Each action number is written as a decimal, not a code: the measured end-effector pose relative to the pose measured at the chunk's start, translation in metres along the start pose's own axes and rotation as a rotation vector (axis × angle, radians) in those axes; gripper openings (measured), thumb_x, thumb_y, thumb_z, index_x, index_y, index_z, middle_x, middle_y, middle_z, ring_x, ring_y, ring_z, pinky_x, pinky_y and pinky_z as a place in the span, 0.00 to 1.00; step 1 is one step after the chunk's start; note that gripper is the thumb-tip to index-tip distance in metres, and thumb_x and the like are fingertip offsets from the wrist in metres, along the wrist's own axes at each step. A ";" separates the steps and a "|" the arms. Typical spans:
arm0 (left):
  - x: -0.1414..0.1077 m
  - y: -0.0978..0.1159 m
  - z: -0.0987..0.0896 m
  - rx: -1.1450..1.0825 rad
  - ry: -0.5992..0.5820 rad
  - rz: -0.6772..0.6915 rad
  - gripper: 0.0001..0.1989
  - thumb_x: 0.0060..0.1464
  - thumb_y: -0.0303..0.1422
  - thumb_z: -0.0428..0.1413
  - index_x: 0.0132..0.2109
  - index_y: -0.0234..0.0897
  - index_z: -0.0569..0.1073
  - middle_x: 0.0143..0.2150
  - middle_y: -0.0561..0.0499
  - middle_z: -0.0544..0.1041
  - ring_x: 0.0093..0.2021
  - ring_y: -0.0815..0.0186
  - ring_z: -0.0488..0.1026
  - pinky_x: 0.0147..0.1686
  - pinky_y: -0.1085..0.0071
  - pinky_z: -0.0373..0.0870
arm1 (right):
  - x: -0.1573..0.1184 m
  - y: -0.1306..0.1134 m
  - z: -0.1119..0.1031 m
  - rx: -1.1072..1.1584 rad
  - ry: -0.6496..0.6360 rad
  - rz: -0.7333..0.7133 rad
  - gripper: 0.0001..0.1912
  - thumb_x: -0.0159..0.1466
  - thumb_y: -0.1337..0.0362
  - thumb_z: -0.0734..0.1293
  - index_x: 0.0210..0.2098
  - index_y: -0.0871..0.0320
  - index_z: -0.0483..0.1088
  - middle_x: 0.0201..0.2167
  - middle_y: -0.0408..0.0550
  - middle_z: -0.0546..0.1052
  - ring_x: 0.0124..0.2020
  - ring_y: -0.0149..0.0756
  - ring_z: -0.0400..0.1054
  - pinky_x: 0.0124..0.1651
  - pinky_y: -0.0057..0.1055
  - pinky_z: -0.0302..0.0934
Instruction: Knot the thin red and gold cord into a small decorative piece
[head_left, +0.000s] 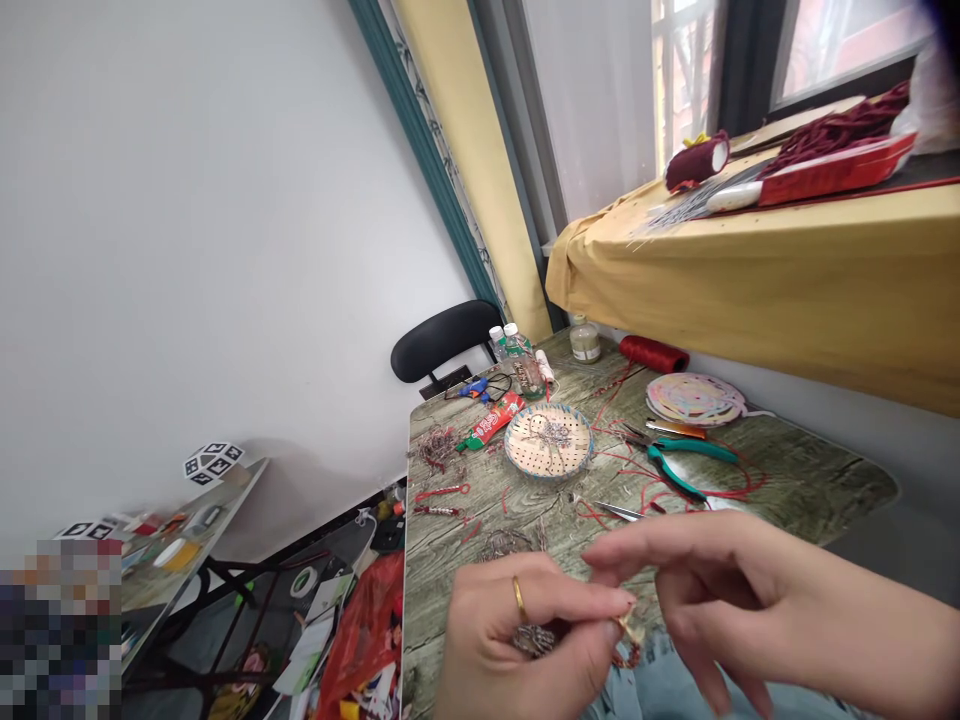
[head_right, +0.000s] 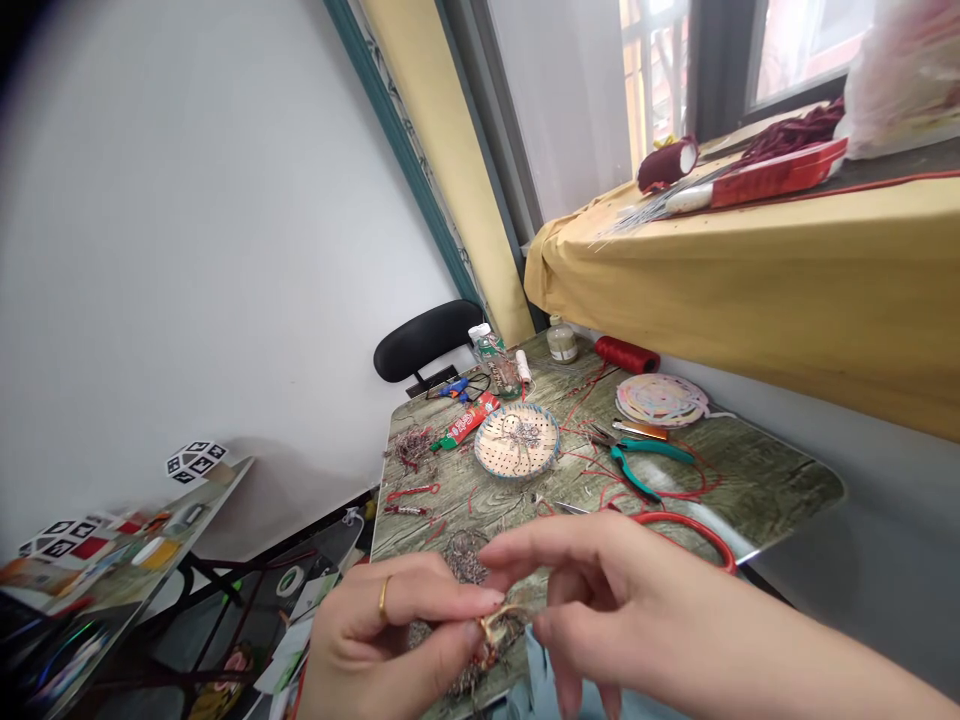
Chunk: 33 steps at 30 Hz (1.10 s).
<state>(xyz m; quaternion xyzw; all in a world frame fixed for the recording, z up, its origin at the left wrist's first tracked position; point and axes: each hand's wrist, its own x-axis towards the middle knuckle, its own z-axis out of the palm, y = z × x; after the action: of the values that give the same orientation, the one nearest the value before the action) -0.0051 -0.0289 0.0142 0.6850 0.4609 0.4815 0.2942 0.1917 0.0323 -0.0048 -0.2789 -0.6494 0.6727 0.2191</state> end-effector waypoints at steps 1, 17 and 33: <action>0.000 0.000 0.000 0.004 -0.003 0.006 0.14 0.48 0.18 0.63 0.37 0.41 0.86 0.26 0.49 0.83 0.23 0.70 0.76 0.26 0.78 0.70 | -0.001 0.000 -0.001 0.125 -0.083 0.041 0.19 0.64 0.63 0.67 0.55 0.51 0.72 0.21 0.38 0.73 0.23 0.31 0.68 0.24 0.23 0.62; -0.005 0.005 0.001 0.159 0.028 -0.112 0.08 0.47 0.22 0.62 0.31 0.37 0.84 0.24 0.48 0.83 0.23 0.66 0.77 0.27 0.74 0.73 | 0.001 -0.010 0.002 -0.214 0.030 -0.060 0.18 0.67 0.50 0.66 0.26 0.55 0.67 0.24 0.38 0.64 0.28 0.32 0.56 0.30 0.28 0.49; -0.002 0.003 0.001 0.015 -0.007 -0.245 0.05 0.47 0.23 0.62 0.31 0.35 0.83 0.26 0.47 0.82 0.26 0.66 0.76 0.27 0.75 0.71 | -0.002 -0.009 -0.001 -0.406 0.088 -0.109 0.17 0.68 0.54 0.63 0.26 0.55 0.68 0.23 0.40 0.69 0.26 0.33 0.61 0.27 0.27 0.53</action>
<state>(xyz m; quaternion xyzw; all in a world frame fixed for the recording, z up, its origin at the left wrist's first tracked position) -0.0038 -0.0323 0.0157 0.6273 0.5439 0.4360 0.3471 0.1930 0.0321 0.0045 -0.3111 -0.7753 0.5025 0.2226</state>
